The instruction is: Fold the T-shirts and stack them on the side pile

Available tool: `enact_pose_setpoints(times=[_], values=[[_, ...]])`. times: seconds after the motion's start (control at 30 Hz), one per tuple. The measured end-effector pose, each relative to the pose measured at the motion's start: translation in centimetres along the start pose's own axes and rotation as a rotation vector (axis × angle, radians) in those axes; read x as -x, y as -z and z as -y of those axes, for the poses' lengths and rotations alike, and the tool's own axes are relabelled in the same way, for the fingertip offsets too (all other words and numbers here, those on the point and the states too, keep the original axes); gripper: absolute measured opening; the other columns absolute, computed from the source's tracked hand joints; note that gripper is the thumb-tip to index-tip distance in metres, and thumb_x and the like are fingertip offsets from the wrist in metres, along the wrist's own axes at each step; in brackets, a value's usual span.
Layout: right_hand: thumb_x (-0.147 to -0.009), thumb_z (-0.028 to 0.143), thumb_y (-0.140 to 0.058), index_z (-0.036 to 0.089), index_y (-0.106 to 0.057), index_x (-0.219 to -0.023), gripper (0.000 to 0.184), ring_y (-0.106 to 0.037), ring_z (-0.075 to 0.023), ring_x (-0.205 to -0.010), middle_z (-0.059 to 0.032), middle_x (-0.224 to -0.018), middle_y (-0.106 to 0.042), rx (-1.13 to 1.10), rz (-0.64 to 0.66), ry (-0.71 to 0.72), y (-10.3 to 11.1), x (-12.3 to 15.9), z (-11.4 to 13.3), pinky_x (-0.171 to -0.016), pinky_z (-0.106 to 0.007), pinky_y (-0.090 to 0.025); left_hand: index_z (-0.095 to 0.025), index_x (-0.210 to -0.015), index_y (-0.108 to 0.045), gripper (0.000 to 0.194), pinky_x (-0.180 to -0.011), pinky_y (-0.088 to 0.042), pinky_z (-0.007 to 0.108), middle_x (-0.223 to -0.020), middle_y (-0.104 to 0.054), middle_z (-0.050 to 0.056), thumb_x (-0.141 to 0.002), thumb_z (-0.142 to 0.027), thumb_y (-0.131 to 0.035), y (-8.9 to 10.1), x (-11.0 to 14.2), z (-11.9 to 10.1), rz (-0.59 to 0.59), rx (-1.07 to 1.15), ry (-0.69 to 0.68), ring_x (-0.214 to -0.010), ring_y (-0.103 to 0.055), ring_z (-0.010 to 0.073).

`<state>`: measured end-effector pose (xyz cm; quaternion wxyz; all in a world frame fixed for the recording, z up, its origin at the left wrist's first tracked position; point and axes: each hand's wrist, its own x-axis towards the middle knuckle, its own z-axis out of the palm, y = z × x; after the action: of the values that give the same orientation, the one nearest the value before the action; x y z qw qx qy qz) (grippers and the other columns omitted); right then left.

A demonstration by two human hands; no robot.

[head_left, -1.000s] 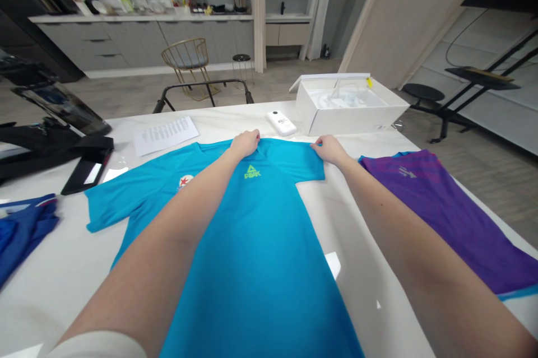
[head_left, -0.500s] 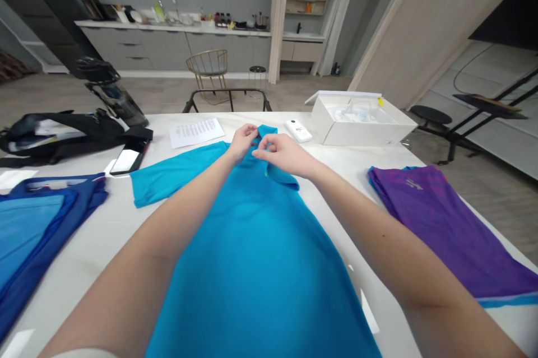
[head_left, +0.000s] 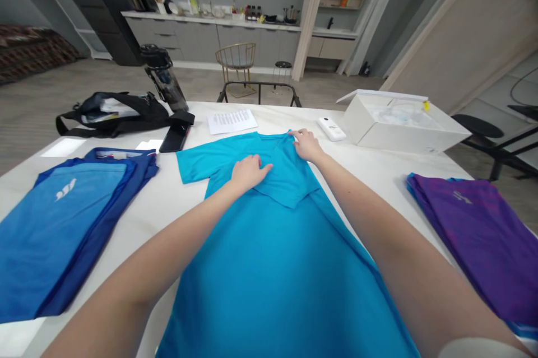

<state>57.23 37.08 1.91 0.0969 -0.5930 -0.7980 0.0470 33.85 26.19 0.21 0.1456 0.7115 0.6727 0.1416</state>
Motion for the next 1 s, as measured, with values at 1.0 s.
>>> enact_pose_setpoints(times=[1.0], values=[[-0.087,0.025,-0.056,0.019,-0.069,-0.113,0.029,-0.056,-0.0344,-0.118,-0.0151,-0.125,-0.063,-0.097,-0.052,-0.394,-2.0,-5.7,-1.9,-0.102,-0.059,-0.042,-0.016,-0.107,-0.069,0.025,-0.079,-0.045,0.032,-0.096,-0.067,0.008,-0.085,-0.027,-0.072,0.8,-11.1,8.0,-0.189,0.399,0.337,-0.086,-0.062,0.0220]])
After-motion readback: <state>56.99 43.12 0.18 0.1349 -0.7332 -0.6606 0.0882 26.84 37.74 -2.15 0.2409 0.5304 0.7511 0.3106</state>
